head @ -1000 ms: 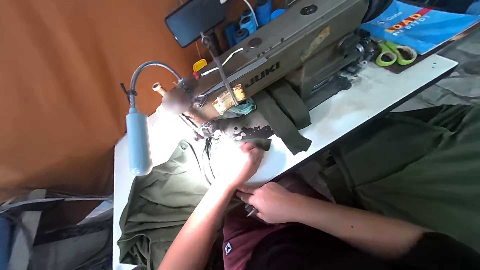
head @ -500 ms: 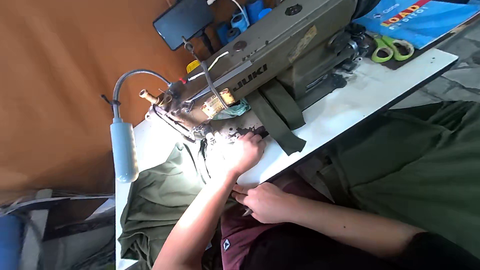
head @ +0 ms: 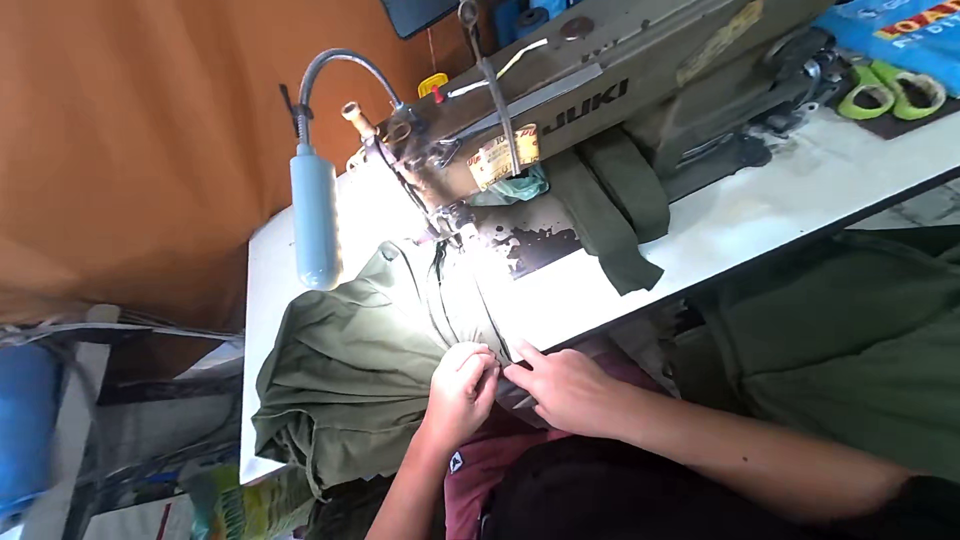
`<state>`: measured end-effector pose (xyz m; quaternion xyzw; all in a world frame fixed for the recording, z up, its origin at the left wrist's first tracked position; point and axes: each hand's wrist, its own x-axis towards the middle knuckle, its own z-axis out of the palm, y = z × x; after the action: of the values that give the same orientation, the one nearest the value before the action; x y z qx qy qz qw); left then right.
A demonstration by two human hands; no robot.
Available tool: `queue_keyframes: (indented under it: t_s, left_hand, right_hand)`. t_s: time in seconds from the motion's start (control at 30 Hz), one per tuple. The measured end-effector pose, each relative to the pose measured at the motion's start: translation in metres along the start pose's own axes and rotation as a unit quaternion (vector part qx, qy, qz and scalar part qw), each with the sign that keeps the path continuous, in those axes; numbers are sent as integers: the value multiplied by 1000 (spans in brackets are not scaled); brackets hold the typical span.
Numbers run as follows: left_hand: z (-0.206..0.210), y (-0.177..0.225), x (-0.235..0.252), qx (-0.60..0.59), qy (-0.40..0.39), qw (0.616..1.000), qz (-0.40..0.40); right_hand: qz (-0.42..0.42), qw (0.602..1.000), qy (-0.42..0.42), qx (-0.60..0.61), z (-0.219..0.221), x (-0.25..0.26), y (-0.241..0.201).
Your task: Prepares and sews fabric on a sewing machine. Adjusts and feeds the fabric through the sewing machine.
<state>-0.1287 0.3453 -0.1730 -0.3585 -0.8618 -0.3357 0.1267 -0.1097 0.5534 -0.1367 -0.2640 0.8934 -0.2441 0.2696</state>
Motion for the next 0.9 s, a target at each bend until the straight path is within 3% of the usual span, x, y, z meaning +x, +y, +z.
queue_keyframes:
  t_s: [0.33, 0.53, 0.73, 0.9]
  left_hand:
    - [-17, -5, 23, 26, -50, 998, -32]
    - [-19, -47, 69, 106, -65, 991, -48]
    - [-1, -47, 56, 100, -107, 987, -72]
    - [2, -36, 37, 104, -58, 989, -87]
  right_hand:
    - [13, 1000, 20, -4, 6, 0, 0]
    - [11, 1000, 27, -5, 9, 0, 1]
    - [5, 999, 34, -7, 11, 0, 3]
    - [-2, 999, 40, -10, 13, 1, 5]
